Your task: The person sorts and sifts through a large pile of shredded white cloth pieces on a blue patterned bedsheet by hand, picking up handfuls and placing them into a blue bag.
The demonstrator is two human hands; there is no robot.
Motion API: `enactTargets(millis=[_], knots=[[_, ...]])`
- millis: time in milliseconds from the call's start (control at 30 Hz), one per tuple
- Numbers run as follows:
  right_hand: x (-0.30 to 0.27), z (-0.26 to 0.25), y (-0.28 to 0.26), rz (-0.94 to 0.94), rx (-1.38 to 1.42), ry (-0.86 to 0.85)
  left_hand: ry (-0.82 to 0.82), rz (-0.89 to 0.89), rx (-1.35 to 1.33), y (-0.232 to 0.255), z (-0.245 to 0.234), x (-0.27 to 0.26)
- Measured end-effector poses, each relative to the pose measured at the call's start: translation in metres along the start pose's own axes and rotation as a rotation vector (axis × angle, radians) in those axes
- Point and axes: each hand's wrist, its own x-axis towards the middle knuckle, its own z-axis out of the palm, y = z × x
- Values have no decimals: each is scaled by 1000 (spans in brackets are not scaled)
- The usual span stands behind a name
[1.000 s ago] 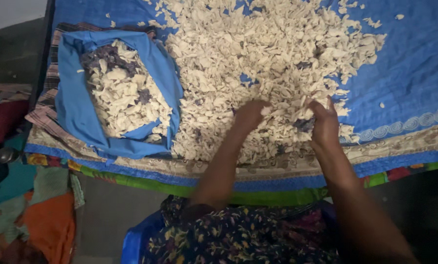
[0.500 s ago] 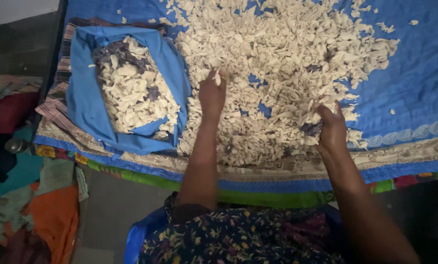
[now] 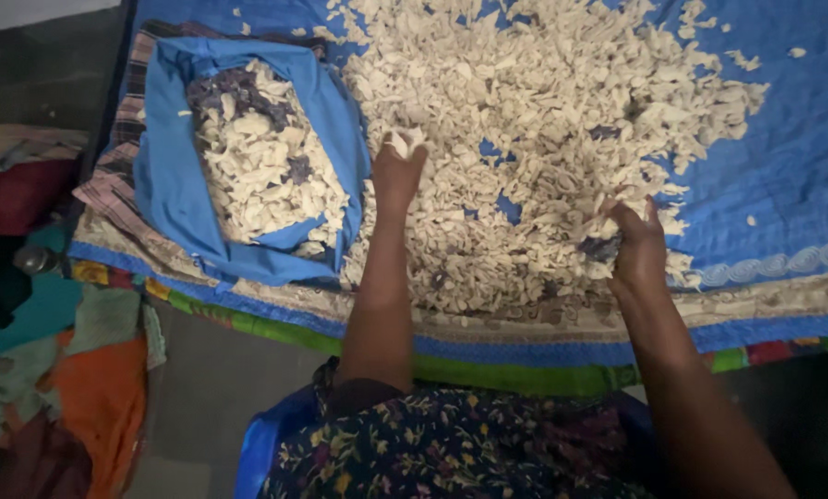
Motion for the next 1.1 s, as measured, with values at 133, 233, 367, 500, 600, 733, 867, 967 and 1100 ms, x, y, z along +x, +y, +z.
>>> enactTargets(millis=[133, 233, 367, 500, 600, 733, 867, 967, 1100], knots=[[0, -2, 6, -35, -65, -5, 29, 119, -112, 34, -47, 3], [-1, -6, 7, -53, -47, -26, -76, -107, 11, 39, -70, -14], [-3, 0, 5, -25, -25, -43, -120, 177, 381, 15, -81, -24], [-5, 1, 3, 3, -58, -23, -410, 248, 627, -14, -69, -63], [-7, 2, 3, -10, -18, -50, -424, 228, 709, -25, -63, -76], [-4, 2, -1, -39, -9, -50, -305, 266, 60, 0, -68, -76], [-3, -3, 5, -38, 34, -89, -260, 62, -4, 40, -66, -68], [0, -3, 5, -5, -35, -27, -321, 297, 144, 47, -49, -66], [1, -6, 8, -25, -28, -15, -366, 592, 463, 19, -5, -79]])
